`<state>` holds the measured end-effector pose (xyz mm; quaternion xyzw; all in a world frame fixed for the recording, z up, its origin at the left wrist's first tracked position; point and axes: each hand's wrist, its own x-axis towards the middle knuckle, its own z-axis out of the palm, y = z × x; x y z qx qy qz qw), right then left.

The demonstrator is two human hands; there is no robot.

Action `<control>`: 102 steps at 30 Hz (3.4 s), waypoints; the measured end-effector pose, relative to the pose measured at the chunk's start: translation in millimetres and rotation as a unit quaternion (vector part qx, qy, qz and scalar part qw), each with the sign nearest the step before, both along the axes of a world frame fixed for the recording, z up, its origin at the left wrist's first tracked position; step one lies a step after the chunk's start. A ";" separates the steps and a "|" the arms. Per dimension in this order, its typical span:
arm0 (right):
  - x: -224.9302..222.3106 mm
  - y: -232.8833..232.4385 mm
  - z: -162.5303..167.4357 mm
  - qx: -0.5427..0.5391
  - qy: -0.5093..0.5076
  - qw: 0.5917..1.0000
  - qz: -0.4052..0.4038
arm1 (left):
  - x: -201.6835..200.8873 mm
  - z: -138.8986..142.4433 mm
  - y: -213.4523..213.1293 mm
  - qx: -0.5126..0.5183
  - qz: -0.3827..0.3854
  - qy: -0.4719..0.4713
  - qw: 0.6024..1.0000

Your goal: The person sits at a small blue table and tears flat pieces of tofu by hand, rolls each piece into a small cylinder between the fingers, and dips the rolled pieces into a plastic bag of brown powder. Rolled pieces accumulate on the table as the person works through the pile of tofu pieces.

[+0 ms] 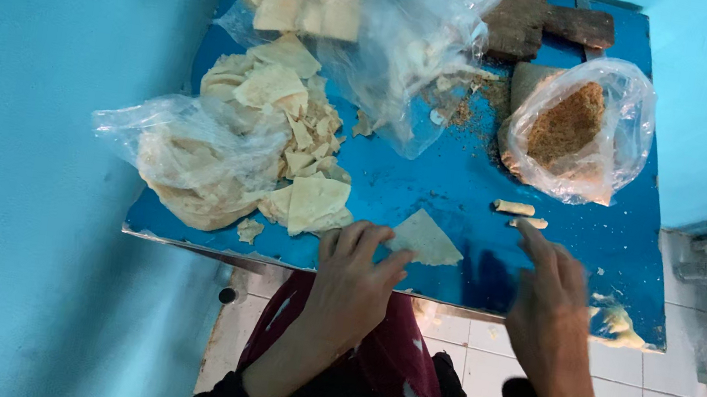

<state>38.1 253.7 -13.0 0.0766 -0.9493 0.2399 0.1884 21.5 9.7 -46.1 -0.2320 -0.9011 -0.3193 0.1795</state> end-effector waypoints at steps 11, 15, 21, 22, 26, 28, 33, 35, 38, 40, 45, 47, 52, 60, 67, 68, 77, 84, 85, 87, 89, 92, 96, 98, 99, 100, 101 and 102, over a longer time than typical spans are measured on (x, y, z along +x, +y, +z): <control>65.3 81.9 -50.2 0.309 -0.084 0.914 -0.251 | 0.1 -20.1 -14.4 -0.021 -0.067 0.063 0.995; 61.8 80.3 -27.0 0.218 -0.095 0.941 -0.240 | -1.0 -29.8 -21.9 -0.022 -0.112 0.074 0.991; -2.8 11.7 -5.3 -0.042 -0.073 0.994 0.073 | -3.9 -36.6 -23.4 -0.031 -0.132 0.107 0.985; -16.9 -3.5 -6.5 -0.084 -0.089 0.983 0.137 | -4.3 -36.6 -23.3 -0.031 -0.130 0.105 0.985; -45.9 -41.1 -9.4 0.039 -0.090 0.981 0.170 | -5.6 -35.6 -19.2 -0.023 -0.125 0.096 0.987; -49.2 -44.5 -8.3 0.109 -0.015 0.980 0.164 | -5.2 -34.9 -18.3 -0.015 -0.123 0.093 0.988; -48.8 -32.1 -1.5 0.340 0.069 0.933 0.091 | -2.2 -32.0 -17.8 0.000 -0.120 0.087 0.989; -44.6 -31.6 -2.4 0.360 0.055 0.925 0.106 | -2.6 -30.7 -17.9 0.002 -0.119 0.089 0.989; -30.8 -30.2 -4.8 0.324 0.021 0.932 0.159 | -3.2 -29.4 -16.3 0.004 -0.119 0.080 0.990; -26.6 -22.1 -4.4 0.272 0.013 0.947 0.172 | -5.9 -29.4 -15.2 0.006 -0.121 0.083 0.989; -90.0 48.7 20.7 0.145 0.063 0.982 0.101 | -1.4 -31.2 -15.2 0.016 -0.116 0.084 0.990; -127.3 69.3 27.0 0.106 0.079 0.987 0.095 | 0.0 -31.8 -14.9 0.021 -0.121 0.074 0.990; -191.7 73.2 27.5 -0.023 0.018 0.994 0.104 | -1.6 -32.4 -14.6 0.023 -0.122 0.064 0.990; -217.6 68.1 -5.9 0.061 -0.050 0.996 0.038 | 0.5 -29.0 -15.0 0.015 -0.121 0.056 0.991; -220.7 79.8 -8.7 0.119 0.007 0.990 0.081 | 1.3 -20.1 -20.6 0.086 -0.099 0.060 0.990; -219.0 83.8 -3.4 0.112 0.010 0.989 0.093 | 1.8 -18.9 -18.6 0.098 -0.073 0.054 0.991; -142.5 50.3 46.0 -0.291 -0.213 0.929 0.087 | -1.9 -6.3 -0.8 0.122 0.052 -0.022 0.991; -76.7 -50.4 17.4 -0.125 -0.224 0.937 0.238 | -6.8 -0.5 -0.9 0.109 0.060 -0.049 0.991; -70.3 -55.6 14.7 -0.107 -0.214 0.941 0.240 | -7.3 -0.3 -1.0 0.101 0.057 -0.056 0.992; -61.4 -63.5 9.1 -0.069 -0.192 0.948 0.244 | -9.6 0.0 -0.9 0.086 0.053 -0.067 0.993; -50.1 -58.8 7.6 -0.009 -0.080 0.957 0.277 | -8.6 0.1 -0.5 0.101 0.061 -0.055 0.991; -33.8 -48.2 4.0 0.066 0.002 0.962 0.264 | -8.3 -0.4 -0.1 0.110 0.060 -0.041 0.991; -27.3 -41.5 -2.0 0.108 0.028 0.967 0.228 | -9.8 -1.0 1.1 0.094 0.060 -0.033 0.993; -27.5 -41.3 -2.3 0.102 -0.008 0.974 0.204 | -10.8 -0.4 2.0 0.081 0.053 -0.067 0.993; -28.1 -41.7 -1.8 0.099 -0.024 0.976 0.193 | -11.8 0.3 2.0 0.075 0.052 -0.082 0.992; -27.6 -41.3 -0.2 0.087 -0.014 0.978 0.187 | -11.9 1.2 1.8 0.089 0.054 -0.079 0.991; -25.5 -39.8 2.1 0.075 -0.005 0.981 0.181 | -11.0 2.1 1.8 0.103 0.055 -0.076 0.990; -24.0 -38.6 4.3 0.063 0.005 0.983 0.174 | -10.5 3.1 1.7 0.117 0.056 -0.072 0.989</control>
